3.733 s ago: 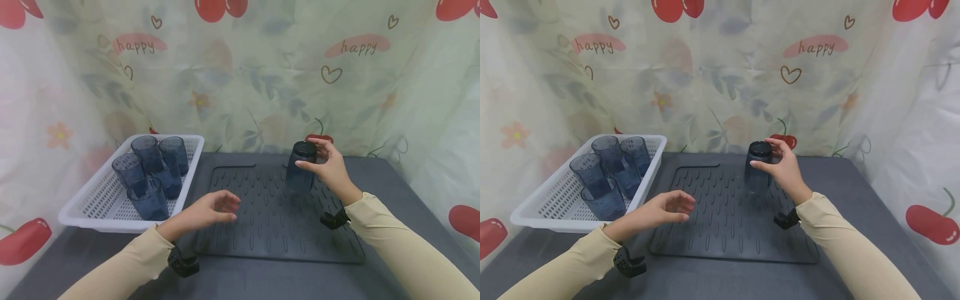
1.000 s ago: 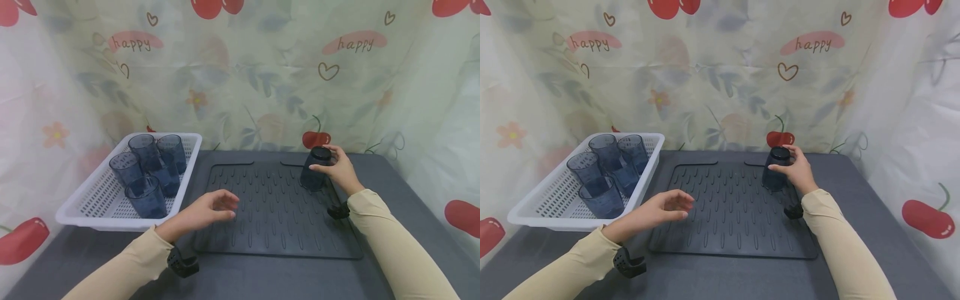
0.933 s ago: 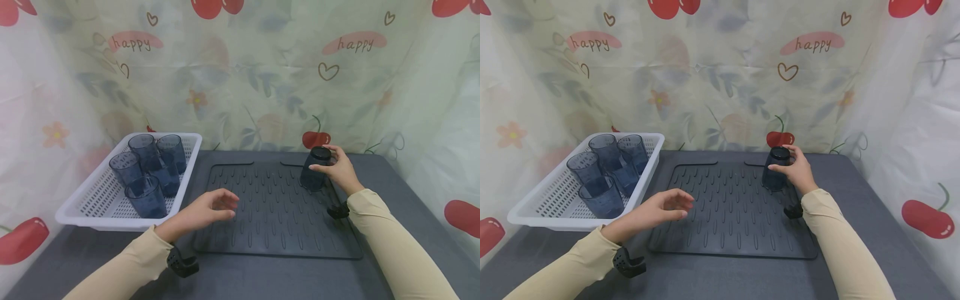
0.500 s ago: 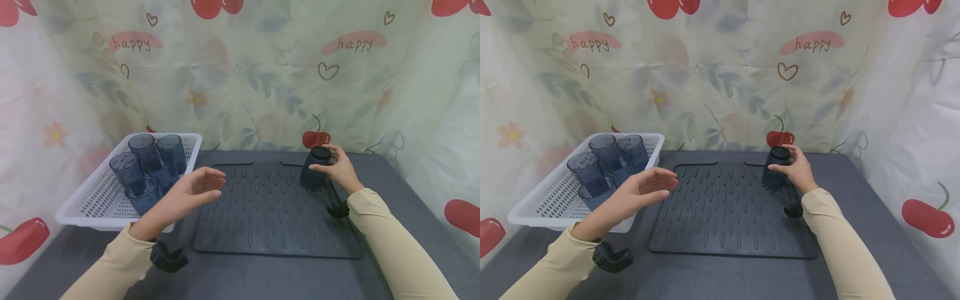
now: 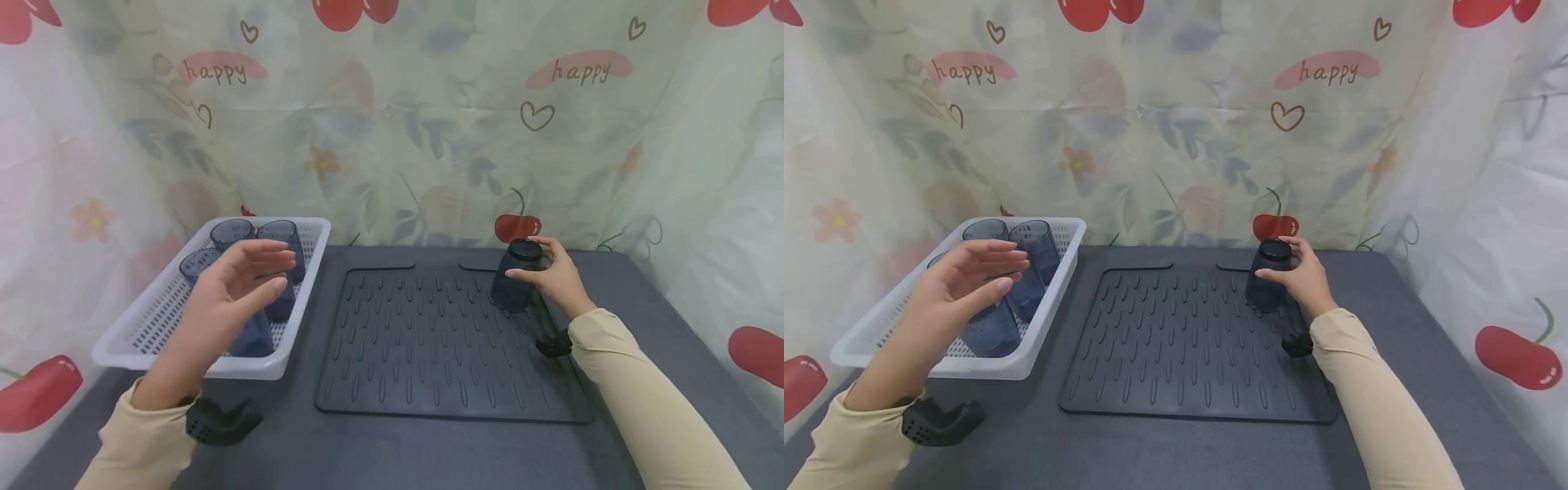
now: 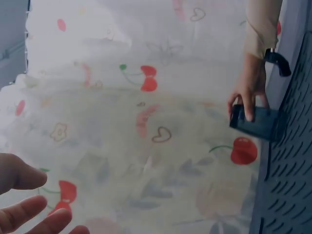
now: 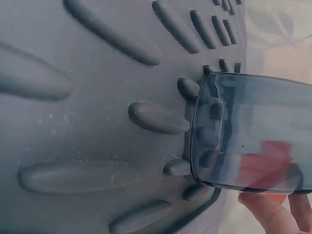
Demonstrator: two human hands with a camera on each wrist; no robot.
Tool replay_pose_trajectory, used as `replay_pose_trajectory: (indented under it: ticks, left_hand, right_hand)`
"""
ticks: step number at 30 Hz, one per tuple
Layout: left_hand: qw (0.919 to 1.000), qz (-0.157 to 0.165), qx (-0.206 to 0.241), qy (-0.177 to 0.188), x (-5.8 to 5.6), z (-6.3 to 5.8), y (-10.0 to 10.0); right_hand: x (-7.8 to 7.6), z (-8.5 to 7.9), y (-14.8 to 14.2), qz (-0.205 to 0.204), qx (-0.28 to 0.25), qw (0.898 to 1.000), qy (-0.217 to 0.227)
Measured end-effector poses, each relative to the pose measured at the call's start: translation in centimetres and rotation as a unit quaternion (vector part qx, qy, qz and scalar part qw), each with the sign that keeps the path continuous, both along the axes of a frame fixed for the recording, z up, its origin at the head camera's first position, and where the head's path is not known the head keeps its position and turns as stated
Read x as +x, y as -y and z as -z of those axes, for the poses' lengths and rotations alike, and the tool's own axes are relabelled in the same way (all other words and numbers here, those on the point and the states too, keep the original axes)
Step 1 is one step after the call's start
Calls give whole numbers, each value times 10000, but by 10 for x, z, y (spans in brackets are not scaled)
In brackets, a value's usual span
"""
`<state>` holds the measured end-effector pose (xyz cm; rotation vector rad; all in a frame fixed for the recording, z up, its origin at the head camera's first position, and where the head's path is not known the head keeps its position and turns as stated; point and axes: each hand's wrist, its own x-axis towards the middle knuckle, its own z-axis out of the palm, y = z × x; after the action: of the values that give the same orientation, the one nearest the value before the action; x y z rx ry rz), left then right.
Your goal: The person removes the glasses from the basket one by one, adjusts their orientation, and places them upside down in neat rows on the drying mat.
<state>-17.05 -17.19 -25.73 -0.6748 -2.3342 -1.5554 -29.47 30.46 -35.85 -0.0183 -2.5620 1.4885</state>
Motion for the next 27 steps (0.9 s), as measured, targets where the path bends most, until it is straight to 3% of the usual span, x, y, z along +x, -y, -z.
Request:
replay_pose_trajectory:
  ticks: [7,12,16,21,27]
  left_hand:
    - [9936,-822,717,-287,-3,8,16]
    - [9806,-1604,933,-627,-17,30,28]
    - [9687,-2210,805,-798,-27,51,42]
    - [9615,-2674,468,-435,-32,69,54]
    - [9651,-2603,217,194,-34,75,58]
  right_hand:
    - [0,0,-1,40,-4,10000,43]
    - [0,0,0,36,-22,10000,80]
    - [0,-1,1,18,-22,10000,88]
    - [1,-1,1,-15,22,10000,67]
    - [1,-2,0,6,25,10000,46]
